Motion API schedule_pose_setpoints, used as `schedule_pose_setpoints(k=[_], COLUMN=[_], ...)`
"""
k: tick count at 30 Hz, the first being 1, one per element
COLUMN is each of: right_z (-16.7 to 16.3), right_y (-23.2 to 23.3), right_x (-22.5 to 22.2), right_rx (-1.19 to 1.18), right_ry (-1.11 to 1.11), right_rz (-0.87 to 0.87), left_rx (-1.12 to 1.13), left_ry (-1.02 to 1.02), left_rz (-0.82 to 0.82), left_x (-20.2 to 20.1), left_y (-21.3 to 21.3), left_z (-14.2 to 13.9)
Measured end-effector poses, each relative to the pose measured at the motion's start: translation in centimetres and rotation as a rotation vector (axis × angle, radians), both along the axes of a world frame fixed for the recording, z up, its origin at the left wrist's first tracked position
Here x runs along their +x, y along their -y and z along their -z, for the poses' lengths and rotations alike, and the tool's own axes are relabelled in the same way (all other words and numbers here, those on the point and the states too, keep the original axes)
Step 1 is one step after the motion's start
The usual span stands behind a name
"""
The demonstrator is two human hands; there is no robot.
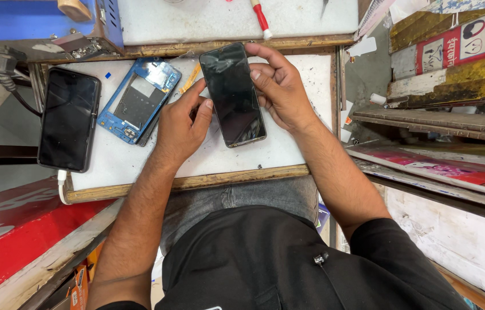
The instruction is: The person cleans the screen of a disassembled smartphone with a cloth and spray, then uses a plastic card to separate the screen from the phone body. The person handles the phone chassis, screen, and internal components on a workbench.
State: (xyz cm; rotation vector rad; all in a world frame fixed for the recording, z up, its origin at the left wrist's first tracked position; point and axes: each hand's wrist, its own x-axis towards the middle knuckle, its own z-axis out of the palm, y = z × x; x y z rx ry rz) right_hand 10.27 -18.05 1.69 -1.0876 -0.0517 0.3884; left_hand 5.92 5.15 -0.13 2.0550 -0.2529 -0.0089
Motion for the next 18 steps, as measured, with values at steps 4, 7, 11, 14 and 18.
schedule_pose_setpoints(k=[4,7,11,14,18], right_z=[-0.3,-0.3,0.0,0.6,1.5], right_y=[-0.2,-0.1,0.0,0.3,0.6], right_x=[0.0,0.0,0.0,0.0,-0.1], right_rx=[0.039,0.032,0.015,0.029,-0.013], right_ry=[-0.019,-0.033,-0.043,0.002,0.064], right_rz=[-0.01,-0.005,-0.003,-0.013,-0.006], left_rx=[-0.033,-0.06,-0.08,-0.084,-0.089], left_ry=[0.025,-0.028,-0.007,-0.004,-0.004], left_rz=[0.006,0.017,0.022,0.023,0.031], left_x=[-0.1,-0.1,-0.2,-0.2,-0.4], left_y=[0.0,0.0,-0.1,-0.2,-0.2], left_z=[-0.3,-0.4,-0.2,0.0,0.1])
